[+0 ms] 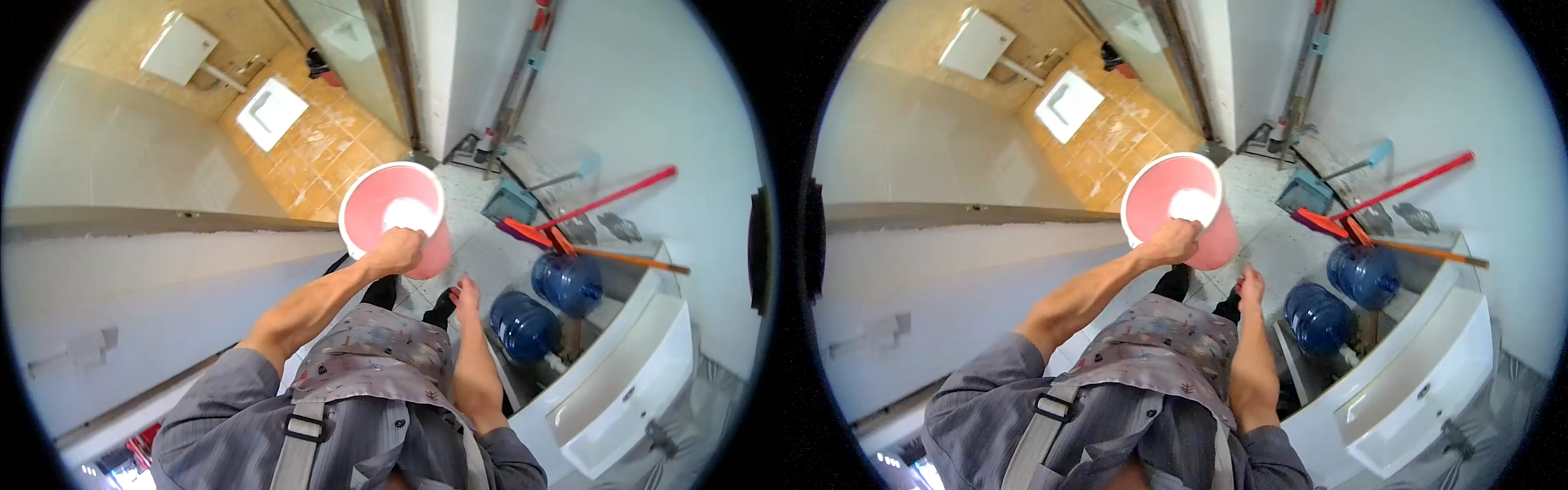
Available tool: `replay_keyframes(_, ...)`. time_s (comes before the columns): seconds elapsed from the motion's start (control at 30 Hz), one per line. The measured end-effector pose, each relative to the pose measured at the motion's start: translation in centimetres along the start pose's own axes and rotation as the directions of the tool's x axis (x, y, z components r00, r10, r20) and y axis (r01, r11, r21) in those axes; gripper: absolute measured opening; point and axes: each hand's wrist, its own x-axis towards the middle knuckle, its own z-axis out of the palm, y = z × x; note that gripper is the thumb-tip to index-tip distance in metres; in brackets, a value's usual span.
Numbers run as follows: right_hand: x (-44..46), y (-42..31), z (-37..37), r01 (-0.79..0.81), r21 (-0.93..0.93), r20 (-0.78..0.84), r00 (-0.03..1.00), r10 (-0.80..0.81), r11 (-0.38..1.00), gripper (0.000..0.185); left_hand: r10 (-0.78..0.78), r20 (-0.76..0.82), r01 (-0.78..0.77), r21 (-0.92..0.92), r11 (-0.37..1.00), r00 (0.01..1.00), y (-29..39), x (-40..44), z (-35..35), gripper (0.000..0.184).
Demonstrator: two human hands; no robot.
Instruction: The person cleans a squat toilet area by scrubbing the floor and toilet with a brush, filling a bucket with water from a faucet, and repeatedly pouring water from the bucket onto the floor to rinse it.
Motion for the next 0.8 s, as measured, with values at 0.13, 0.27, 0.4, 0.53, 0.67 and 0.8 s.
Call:
replay_keyframes(0.13, 2.6, -1.7, -2.7, -0.198, -0.041, 0.053, 0.978, 0.200, 0.979, 0.056, 0.048, 0.052, -0.046, -0.042, 0.998, 0.998, 4.2, 0.6, -0.3, 0.020)
replay_keyframes(0.27, 2.0, -2.4, -5.8, -0.239, 0.214, 0.119, 0.969, 0.217, 0.947, 0.061, 0.121, 0.113, -0.102, -0.156, 0.982, 0.986, 7.7, 1.2, 2.4, 0.018)
replay_keyframes(0.4, 1.9, -1.2, -11.2, -0.202, 0.272, -0.006, 0.977, 0.212, 0.941, 0.067, 0.155, 0.148, -0.115, -0.248, 0.962, 0.977, 7.2, 3.2, 7.1, 0.018)
replay_keyframes(0.53, 1.1, -0.2, -13.3, -0.135, 0.299, -0.292, 0.930, 0.226, 0.945, 0.070, 0.200, 0.248, -0.139, -0.243, 0.960, 0.948, 4.8, 6.1, 11.4, 0.019)
replay_keyframes(0.67, 2.5, 1.4, -10.3, -0.064, 0.225, -0.448, 0.879, 0.161, 0.972, 0.070, 0.085, 0.194, -0.027, -0.281, 0.959, 0.977, -0.9, 10.1, 16.0, 0.021)
replay_keyframes(0.8, 8.0, 3.4, -1.5, 0.006, 0.116, -0.400, 0.916, 0.041, 0.993, 0.060, -0.101, 0.063, 0.117, -0.368, 0.923, 0.993, -12.2, 14.5, 18.5, 0.024)
